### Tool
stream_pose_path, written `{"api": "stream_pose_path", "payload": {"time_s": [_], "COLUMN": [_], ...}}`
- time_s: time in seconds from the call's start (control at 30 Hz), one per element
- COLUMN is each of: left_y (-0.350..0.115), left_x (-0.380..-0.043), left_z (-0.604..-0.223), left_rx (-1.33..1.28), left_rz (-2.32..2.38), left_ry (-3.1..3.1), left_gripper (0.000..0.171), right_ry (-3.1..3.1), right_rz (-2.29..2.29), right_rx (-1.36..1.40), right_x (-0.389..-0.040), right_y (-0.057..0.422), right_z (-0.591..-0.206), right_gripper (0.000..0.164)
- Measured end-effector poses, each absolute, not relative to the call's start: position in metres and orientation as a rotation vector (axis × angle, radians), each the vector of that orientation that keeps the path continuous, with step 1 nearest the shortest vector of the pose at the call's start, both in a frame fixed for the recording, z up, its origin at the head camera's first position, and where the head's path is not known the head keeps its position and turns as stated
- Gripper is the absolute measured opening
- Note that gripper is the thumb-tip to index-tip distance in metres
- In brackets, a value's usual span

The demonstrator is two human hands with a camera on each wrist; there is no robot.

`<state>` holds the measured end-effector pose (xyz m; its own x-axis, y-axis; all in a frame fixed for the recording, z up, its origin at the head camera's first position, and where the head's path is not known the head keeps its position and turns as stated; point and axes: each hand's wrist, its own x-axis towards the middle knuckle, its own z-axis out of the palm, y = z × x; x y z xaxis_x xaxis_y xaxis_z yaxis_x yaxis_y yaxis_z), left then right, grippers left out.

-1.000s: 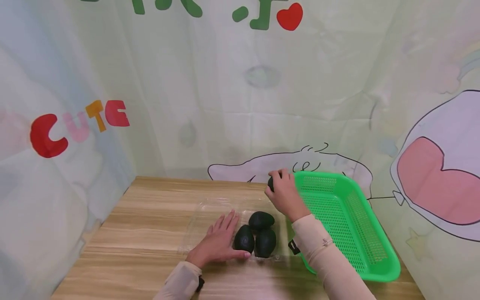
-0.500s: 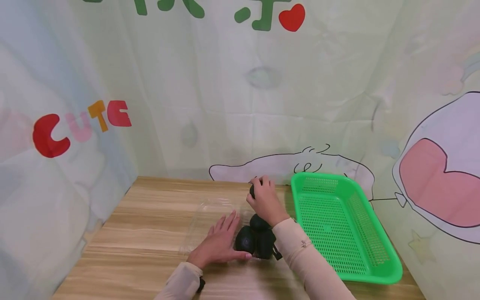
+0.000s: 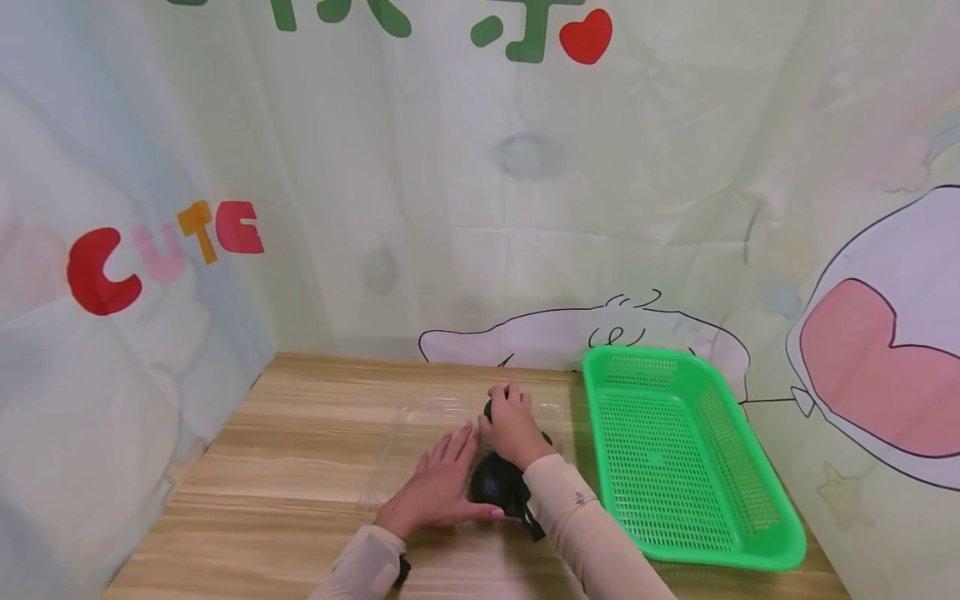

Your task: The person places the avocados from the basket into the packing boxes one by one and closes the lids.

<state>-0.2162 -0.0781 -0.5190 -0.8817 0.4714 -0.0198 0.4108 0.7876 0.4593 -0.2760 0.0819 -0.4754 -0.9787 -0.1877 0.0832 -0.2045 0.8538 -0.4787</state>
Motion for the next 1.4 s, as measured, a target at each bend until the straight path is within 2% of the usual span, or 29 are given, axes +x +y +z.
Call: {"api": "stream_pose_path", "payload": {"time_s": [0.37,0.5,0.7,1.03,1.4], "left_y": [-0.078,-0.077,-0.078,-0.076,-0.078], "left_x": [-0.215,-0.215,-0.215,-0.217,-0.218], "left_z": [-0.517,-0.517,-0.517,-0.518,-0.519], "left_rx": [0.685,0.683,0.701,0.696,0.712], "left_rz": [0.682,0.701,0.724,0.722,0.719], "left_ry": [2.82,2.801,2.803,2.816,2.852], "left_gripper": [0.126,0.126,0.123,0.123,0.125], "right_ry": [-2.962,-2.96,-3.011,-3.17,-3.057], "right_rz": [0.736,0.683,0.61,0.249,0.498], "right_rx": [0.325,0.376,0.298,0.277,0.186], "right_x": [-0.276,-0.272,-0.268,-0.262,-0.269], "right_y": [0.076,0.079,0.084,0.084,0.098], "right_z": [-0.499,-0.497,-0.493,-0.492,-0.493], "right_gripper": [0.048,0.051,0.059,0.065,0.067]}}
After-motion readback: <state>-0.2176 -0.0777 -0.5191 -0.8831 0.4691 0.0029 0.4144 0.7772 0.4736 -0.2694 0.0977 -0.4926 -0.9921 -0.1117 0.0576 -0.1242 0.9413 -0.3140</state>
